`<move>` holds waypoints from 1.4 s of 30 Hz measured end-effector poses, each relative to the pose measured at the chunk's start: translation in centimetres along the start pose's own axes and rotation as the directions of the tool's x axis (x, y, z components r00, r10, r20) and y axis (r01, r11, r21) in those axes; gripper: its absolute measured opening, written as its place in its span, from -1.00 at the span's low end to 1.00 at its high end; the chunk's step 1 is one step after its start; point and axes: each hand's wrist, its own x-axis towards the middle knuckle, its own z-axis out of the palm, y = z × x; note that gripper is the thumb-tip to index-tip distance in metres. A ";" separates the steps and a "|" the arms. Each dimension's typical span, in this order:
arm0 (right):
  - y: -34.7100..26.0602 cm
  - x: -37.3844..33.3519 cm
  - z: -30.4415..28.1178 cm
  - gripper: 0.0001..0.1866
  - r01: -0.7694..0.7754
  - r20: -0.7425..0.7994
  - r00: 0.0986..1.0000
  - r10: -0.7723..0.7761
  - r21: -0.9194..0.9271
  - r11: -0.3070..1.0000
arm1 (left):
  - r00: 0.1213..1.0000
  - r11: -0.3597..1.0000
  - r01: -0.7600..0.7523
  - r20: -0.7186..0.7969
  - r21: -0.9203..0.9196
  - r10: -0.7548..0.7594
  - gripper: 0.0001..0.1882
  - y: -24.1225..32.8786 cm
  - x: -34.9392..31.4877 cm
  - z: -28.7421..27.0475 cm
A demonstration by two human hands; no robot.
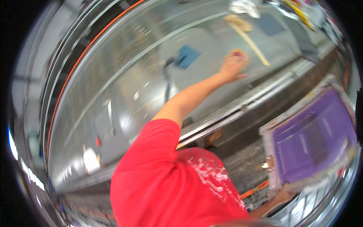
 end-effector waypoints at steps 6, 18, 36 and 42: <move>-16.9 5.9 2.8 -0.39 -0.153 0.435 0.899 -0.053 0.425 0.892 | 0.843 0.187 0.466 0.369 -0.865 -0.391 -0.21 3.4 -9.0 -11.0; -31.3 -16.5 27.7 -0.36 0.247 0.745 0.156 -0.649 0.607 0.755 | 0.261 0.057 0.574 0.116 -0.816 -0.958 -0.42 -1.9 -39.5 -19.5; -26.4 -17.6 39.8 -0.53 0.662 0.739 0.095 -0.667 0.453 0.597 | 0.045 0.017 0.636 0.015 -0.771 -0.999 -0.50 -0.5 -46.0 -10.5; -25.7 -18.0 36.6 -0.40 0.834 0.538 0.149 -0.830 0.382 0.397 | 0.250 0.151 0.684 0.036 -0.713 -0.967 -0.56 1.4 -54.1 -19.1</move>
